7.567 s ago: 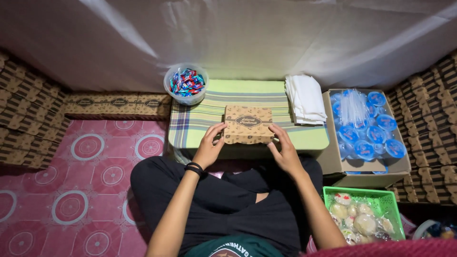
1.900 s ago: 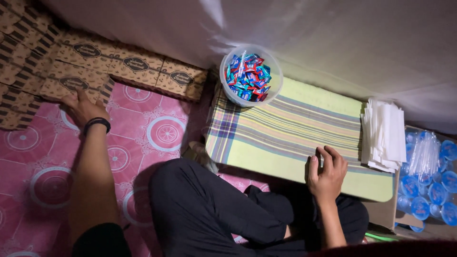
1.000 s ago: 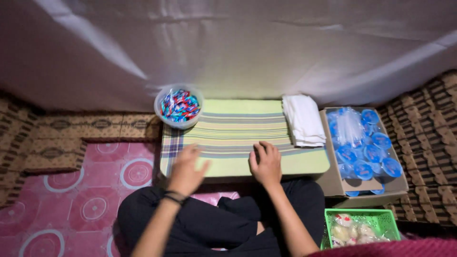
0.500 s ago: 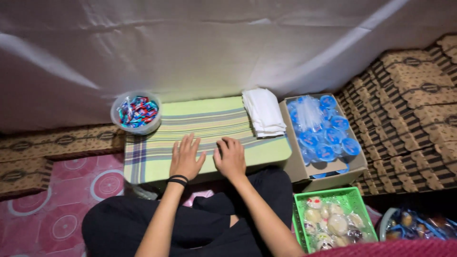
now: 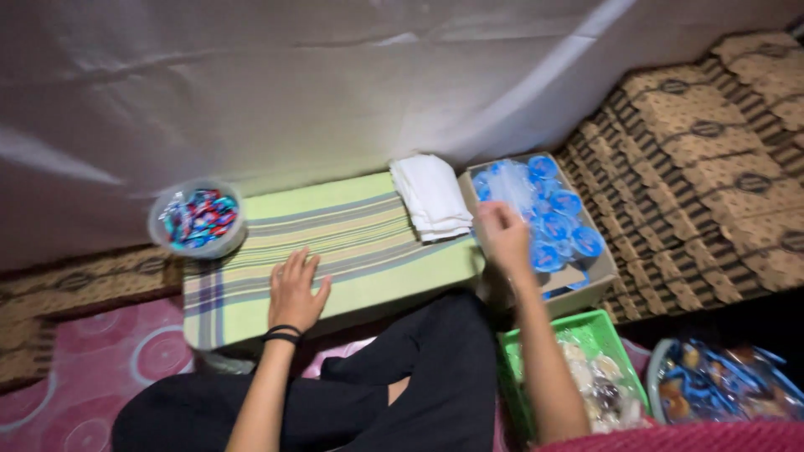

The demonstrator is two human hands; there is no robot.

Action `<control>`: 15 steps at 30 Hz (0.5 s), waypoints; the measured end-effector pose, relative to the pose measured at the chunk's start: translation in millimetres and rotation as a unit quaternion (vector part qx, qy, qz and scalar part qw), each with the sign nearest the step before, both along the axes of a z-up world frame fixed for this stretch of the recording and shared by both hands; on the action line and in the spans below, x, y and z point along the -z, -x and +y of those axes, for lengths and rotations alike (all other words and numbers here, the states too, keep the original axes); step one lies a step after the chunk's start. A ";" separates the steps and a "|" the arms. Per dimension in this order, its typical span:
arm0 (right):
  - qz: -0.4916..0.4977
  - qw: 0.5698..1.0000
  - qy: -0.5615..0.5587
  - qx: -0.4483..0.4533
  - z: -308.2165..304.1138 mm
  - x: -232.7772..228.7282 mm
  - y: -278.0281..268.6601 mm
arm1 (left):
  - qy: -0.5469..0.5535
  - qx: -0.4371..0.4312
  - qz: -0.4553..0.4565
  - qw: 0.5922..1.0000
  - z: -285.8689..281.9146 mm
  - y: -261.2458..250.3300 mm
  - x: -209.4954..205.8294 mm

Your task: Assembling snack boxes by placing a small water cup, candies, a snack packet, and a bun inside a cardboard box and then closing it.

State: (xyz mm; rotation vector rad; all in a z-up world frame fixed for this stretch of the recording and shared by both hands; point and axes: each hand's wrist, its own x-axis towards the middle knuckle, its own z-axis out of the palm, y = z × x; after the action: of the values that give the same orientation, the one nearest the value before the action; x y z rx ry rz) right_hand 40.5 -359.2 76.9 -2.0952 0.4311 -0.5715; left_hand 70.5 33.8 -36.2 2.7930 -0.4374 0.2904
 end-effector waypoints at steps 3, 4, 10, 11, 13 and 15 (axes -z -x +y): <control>-0.083 0.993 0.070 0.042 -87.1 -6.0 14.5 | -0.003 -0.004 0.001 1.000 0.2 3.6 -5.9; -0.083 0.993 0.072 0.048 -113.7 -12.7 26.3 | -0.002 0.003 0.001 1.000 -1.6 2.9 -4.5; -0.220 0.903 0.244 0.277 -219.6 -50.3 107.3 | 0.016 -0.011 -0.016 1.000 -9.4 6.5 -19.0; -0.274 0.854 0.267 0.353 -237.1 -44.0 121.2 | 0.018 -0.015 -0.010 1.000 -9.0 7.1 -18.4; -0.323 0.794 0.289 0.425 -284.2 -16.8 142.0 | 0.017 -0.017 -0.002 1.000 -8.1 9.5 -18.7; -0.314 0.785 0.233 0.481 -344.1 24.2 157.3 | 0.017 -0.017 -0.002 1.000 -9.2 10.0 -21.4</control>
State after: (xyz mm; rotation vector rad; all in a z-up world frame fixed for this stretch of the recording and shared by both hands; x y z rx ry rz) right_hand -116.8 -703.3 52.7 -1.8128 1.0349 -2.0793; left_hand 60.5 24.6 -14.8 2.7686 -0.3838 0.3076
